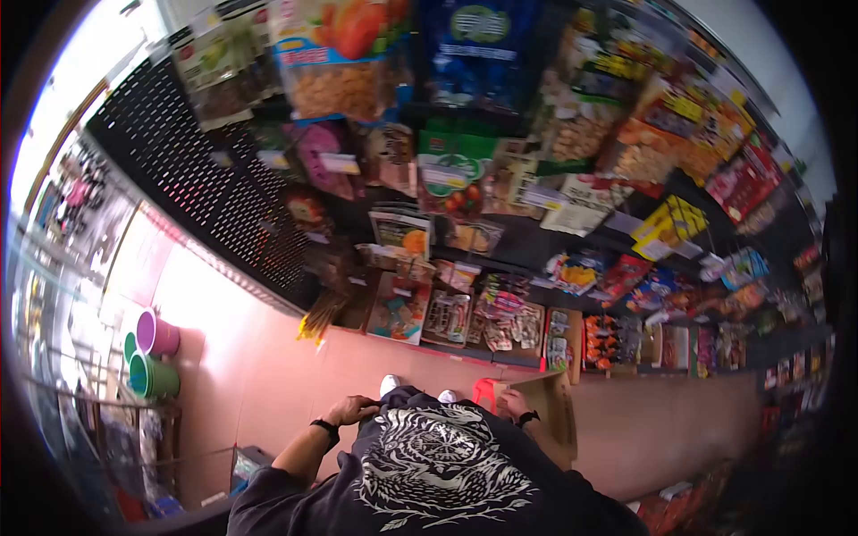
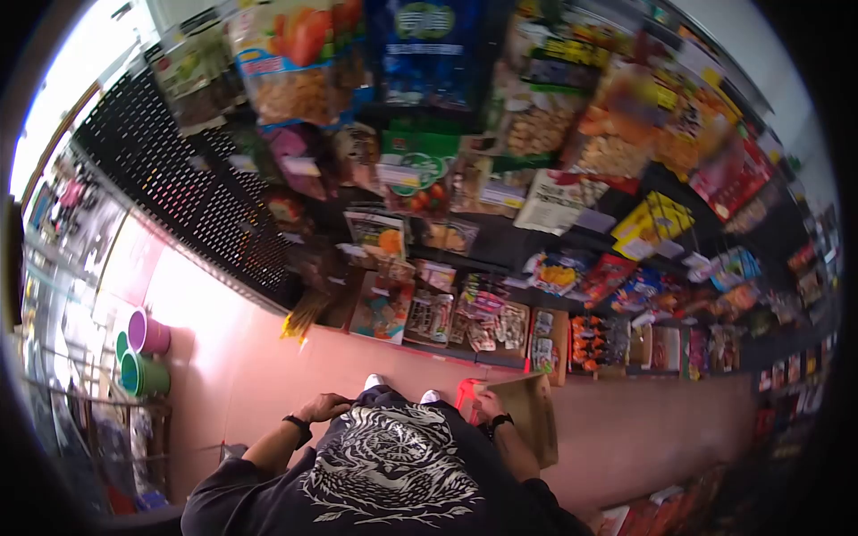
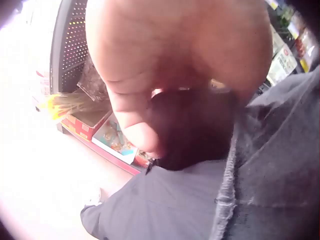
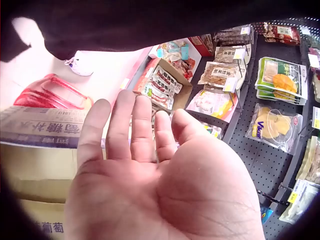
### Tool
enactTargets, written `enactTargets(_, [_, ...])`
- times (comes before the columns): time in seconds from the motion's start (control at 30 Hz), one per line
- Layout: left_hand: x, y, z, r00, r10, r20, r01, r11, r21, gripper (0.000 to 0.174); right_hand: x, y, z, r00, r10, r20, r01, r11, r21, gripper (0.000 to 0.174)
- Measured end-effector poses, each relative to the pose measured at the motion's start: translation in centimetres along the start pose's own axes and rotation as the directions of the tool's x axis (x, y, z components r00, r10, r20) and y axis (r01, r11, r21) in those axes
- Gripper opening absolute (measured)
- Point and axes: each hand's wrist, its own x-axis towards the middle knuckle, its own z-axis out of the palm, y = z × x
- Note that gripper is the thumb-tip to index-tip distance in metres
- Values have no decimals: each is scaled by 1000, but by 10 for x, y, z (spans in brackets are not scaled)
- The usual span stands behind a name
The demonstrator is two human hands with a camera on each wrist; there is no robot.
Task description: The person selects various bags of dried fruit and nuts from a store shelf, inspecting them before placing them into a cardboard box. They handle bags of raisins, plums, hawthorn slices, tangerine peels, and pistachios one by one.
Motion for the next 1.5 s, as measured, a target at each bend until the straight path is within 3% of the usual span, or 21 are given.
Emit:
enactTargets(0.1, [-5, -7, 14, 970, 34, -242, -24, 999, 42, 50, 8, 17, -20, 995, -23, 95, 16, 997, 73, 14])
enactTargets(0.17, [-3, -18, 19, 984, 16, -175, -71, 947, -313, 45, 6, 34, -30, 990, -29, 138, 3, 982, 187, 11])
enactTargets(0.23, [0, -21, 16, 989, 34, -141, -90, 908, -408, 44, -14, 31, -26, 998, 46, 39, -52, 978, 200, 8])
enactTargets(0.27, [2, -22, 15, 991, 34, -126, -94, 854, -512, 43, 13, 72, -50, 951, 15, 308, -163, 874, 459, 11])
enactTargets(0.3, [8, -24, 16, 993, 49, -111, -99, 857, -507, 43, 11, 79, -54, 957, 11, 290, -153, 868, 472, 11])
enactTargets(0.37, [23, -27, 20, 993, 87, -81, -116, 853, -509, 41, 1, 91, -59, 986, 113, 122, -140, 959, 247, 14])
enactTargets(0.4, [27, 17, 22, 998, -2, -58, -14, 961, -278, 44, -9, 99, -71, 990, 108, 93, -129, 954, 270, 14])
enactTargets(0.43, [54, -13, 44, 984, 78, -159, -89, 994, -62, 50, -10, 100, -76, 993, 75, 96, -91, 981, 174, 11])
enactTargets(0.5, [76, -8, 51, 973, -112, -200, 122, 992, 38, 54, -14, 98, -75, 994, 42, 100, -50, 995, 82, 10])
enactTargets(0.6, [96, -27, 53, 996, -30, -79, 38, 994, 103, 55, -25, 85, -67, 993, 46, -110, -53, 996, -68, 12])
enactTargets(0.7, [81, -32, 53, 997, -8, -72, 4, 999, -43, 57, -29, 68, -67, 987, -127, -97, 117, 989, -95, 14])
enactTargets(0.77, [65, -41, 54, 995, -52, -84, 38, 986, -161, 53, -34, 54, -70, 994, 45, 98, -67, 970, 234, 14])
enactTargets(0.83, [57, -52, 60, 940, -330, 86, 298, 672, -678, 44, -45, 37, -55, 997, 73, -15, -69, 979, 190, 14])
enactTargets(0.87, [47, -52, 63, 939, -331, 90, 271, 555, -786, 36, -44, 35, -53, 984, 93, -150, -69, 985, 158, 14])
enactTargets(0.97, [42, -50, 74, 910, -412, 32, 266, 525, -809, 33, -42, 30, -60, 984, 154, 92, -170, 964, 203, 13])
enactTargets(1.0, [47, -59, 83, 934, -356, -21, 171, 498, -850, 28, -41, 30, -58, 982, 160, 98, -177, 964, 197, 13])
enactTargets(1.07, [60, -72, 94, 905, -415, -95, 189, 591, -785, 27, -35, 26, -56, 986, 57, -155, -87, 977, -193, 12])
enactTargets(1.17, [54, -47, 88, 833, -518, -195, 250, 667, -702, 20, -8, 33, -67, 998, 44, -54, -48, 995, -91, 10])
enactTargets(1.2, [50, -33, 83, 825, -516, -232, 240, 690, -683, 18, 4, 38, -72, 987, -157, -37, 137, 935, -326, 11])
enactTargets(1.4, [47, -30, 79, 882, -345, -322, 128, 832, -540, 11, 1, -4, -46, 995, -77, -63, 69, 990, -119, 20])
enactTargets(1.5, [42, -30, 67, 945, -223, -237, 17, 761, -648, 11, 20, 22, -51, 987, -156, -39, 150, 981, -126, 19])
